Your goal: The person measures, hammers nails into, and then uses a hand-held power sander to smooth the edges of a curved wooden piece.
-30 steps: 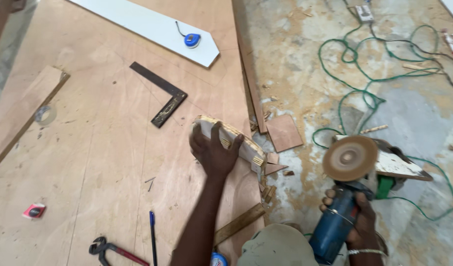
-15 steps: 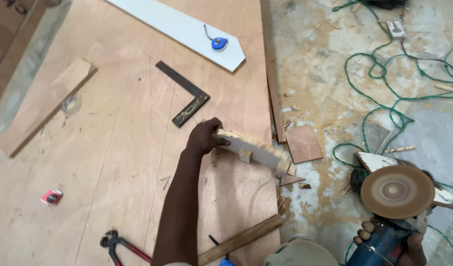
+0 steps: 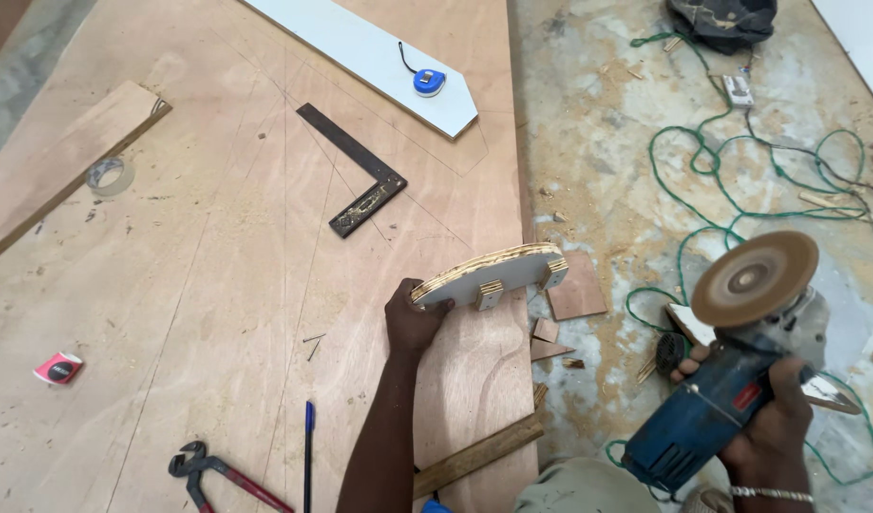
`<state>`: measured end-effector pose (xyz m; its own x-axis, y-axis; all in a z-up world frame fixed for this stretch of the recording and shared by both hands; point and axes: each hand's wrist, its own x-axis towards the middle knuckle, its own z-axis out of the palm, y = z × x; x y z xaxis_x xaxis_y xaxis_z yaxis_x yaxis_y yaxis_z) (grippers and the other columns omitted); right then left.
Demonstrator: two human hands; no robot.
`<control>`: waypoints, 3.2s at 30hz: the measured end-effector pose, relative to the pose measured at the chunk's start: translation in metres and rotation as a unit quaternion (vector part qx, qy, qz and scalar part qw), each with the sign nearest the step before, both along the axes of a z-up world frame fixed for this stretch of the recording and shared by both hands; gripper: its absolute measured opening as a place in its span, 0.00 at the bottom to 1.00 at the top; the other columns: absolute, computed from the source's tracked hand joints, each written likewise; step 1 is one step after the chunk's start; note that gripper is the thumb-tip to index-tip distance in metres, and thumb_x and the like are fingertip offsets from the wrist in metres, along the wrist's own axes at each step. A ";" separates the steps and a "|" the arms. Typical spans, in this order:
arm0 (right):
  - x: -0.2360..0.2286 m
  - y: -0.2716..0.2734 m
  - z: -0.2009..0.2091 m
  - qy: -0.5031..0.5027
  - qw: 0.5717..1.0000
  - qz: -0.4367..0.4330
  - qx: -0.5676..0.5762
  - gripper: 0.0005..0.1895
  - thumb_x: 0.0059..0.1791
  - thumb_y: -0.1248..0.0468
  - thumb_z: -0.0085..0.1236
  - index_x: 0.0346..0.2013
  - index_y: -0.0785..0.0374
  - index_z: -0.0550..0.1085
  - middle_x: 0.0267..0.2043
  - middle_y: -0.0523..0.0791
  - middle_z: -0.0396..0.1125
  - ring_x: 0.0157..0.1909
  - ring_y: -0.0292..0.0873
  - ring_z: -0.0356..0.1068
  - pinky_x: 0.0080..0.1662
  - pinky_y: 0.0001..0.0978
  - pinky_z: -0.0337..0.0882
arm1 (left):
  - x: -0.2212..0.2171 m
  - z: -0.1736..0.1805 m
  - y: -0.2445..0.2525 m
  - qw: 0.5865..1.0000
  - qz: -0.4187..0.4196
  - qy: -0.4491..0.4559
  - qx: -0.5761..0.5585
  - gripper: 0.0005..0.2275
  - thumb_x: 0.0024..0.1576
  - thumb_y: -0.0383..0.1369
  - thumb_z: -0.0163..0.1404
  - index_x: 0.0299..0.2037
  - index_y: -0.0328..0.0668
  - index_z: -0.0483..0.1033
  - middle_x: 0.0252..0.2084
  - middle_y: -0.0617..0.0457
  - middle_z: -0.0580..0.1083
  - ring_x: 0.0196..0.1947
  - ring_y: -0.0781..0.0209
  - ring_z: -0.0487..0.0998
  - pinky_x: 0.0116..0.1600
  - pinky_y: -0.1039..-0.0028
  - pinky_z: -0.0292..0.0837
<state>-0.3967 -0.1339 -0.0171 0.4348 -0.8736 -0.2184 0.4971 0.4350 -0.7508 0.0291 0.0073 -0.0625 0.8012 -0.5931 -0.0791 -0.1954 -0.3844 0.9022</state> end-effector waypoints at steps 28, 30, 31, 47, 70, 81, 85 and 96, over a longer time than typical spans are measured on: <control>0.225 0.017 0.170 0.748 0.478 0.211 -0.410 0.53 0.27 0.28 0.68 0.49 0.66 0.72 0.34 0.55 0.76 0.38 0.58 0.77 0.42 0.49 0.77 | 0.002 -0.061 0.008 0.981 0.014 -0.073 -0.180 0.18 0.42 0.33 0.72 0.32 0.39 0.72 0.31 0.48 0.75 0.33 0.51 0.77 0.40 0.63 0.74; 0.217 0.010 0.168 0.766 0.460 0.214 -0.394 0.53 0.28 0.27 0.69 0.49 0.67 0.72 0.35 0.56 0.75 0.39 0.58 0.77 0.43 0.49 0.77 | 0.004 -0.063 0.006 0.980 0.009 -0.111 -0.162 0.20 0.42 0.35 0.72 0.33 0.39 0.72 0.33 0.48 0.74 0.36 0.48 0.76 0.41 0.59 0.72; 0.216 0.009 0.168 0.783 0.442 0.217 -0.381 0.54 0.28 0.27 0.70 0.49 0.67 0.73 0.35 0.57 0.75 0.40 0.58 0.77 0.44 0.48 0.77 | 0.004 -0.064 0.005 0.980 0.009 -0.112 -0.163 0.20 0.42 0.35 0.72 0.33 0.39 0.72 0.33 0.48 0.74 0.36 0.48 0.76 0.41 0.59 0.72; 0.231 0.011 0.174 0.780 0.448 0.243 -0.363 0.55 0.27 0.28 0.66 0.54 0.63 0.68 0.36 0.54 0.76 0.40 0.56 0.79 0.43 0.47 0.79 | 0.006 -0.065 0.007 0.977 0.000 -0.130 -0.169 0.18 0.42 0.35 0.71 0.33 0.40 0.73 0.34 0.50 0.73 0.40 0.48 0.72 0.45 0.59 0.70; 0.277 0.032 0.174 0.739 0.424 0.296 -0.432 0.49 0.30 0.31 0.71 0.52 0.61 0.68 0.37 0.51 0.76 0.40 0.55 0.78 0.43 0.46 0.78 | 0.006 -0.076 0.008 0.969 -0.012 -0.184 -0.165 0.14 0.45 0.30 0.68 0.35 0.42 0.74 0.36 0.50 0.74 0.43 0.47 0.71 0.48 0.58 0.69; 0.208 -0.012 0.161 0.770 0.497 0.210 -0.341 0.51 0.26 0.30 0.70 0.50 0.63 0.74 0.41 0.55 0.76 0.45 0.58 0.78 0.48 0.48 0.76 | 0.007 -0.075 0.006 0.976 -0.008 -0.153 -0.153 0.18 0.43 0.35 0.72 0.34 0.41 0.74 0.35 0.50 0.74 0.43 0.48 0.71 0.47 0.58 0.70; 0.195 -0.027 0.158 0.781 0.509 0.200 -0.302 0.50 0.26 0.31 0.74 0.47 0.65 0.77 0.44 0.56 0.76 0.47 0.58 0.77 0.50 0.47 0.75 | 0.006 -0.074 0.006 0.978 0.000 -0.157 -0.139 0.19 0.40 0.35 0.72 0.34 0.41 0.73 0.36 0.48 0.73 0.43 0.48 0.71 0.47 0.58 0.70; 0.253 0.021 0.181 0.773 0.407 0.301 -0.382 0.55 0.29 0.27 0.69 0.56 0.61 0.68 0.40 0.53 0.75 0.45 0.57 0.78 0.47 0.48 0.77 | 0.005 -0.073 0.006 0.976 0.003 -0.167 -0.139 0.18 0.42 0.35 0.71 0.35 0.41 0.74 0.37 0.49 0.73 0.42 0.49 0.71 0.47 0.59 0.70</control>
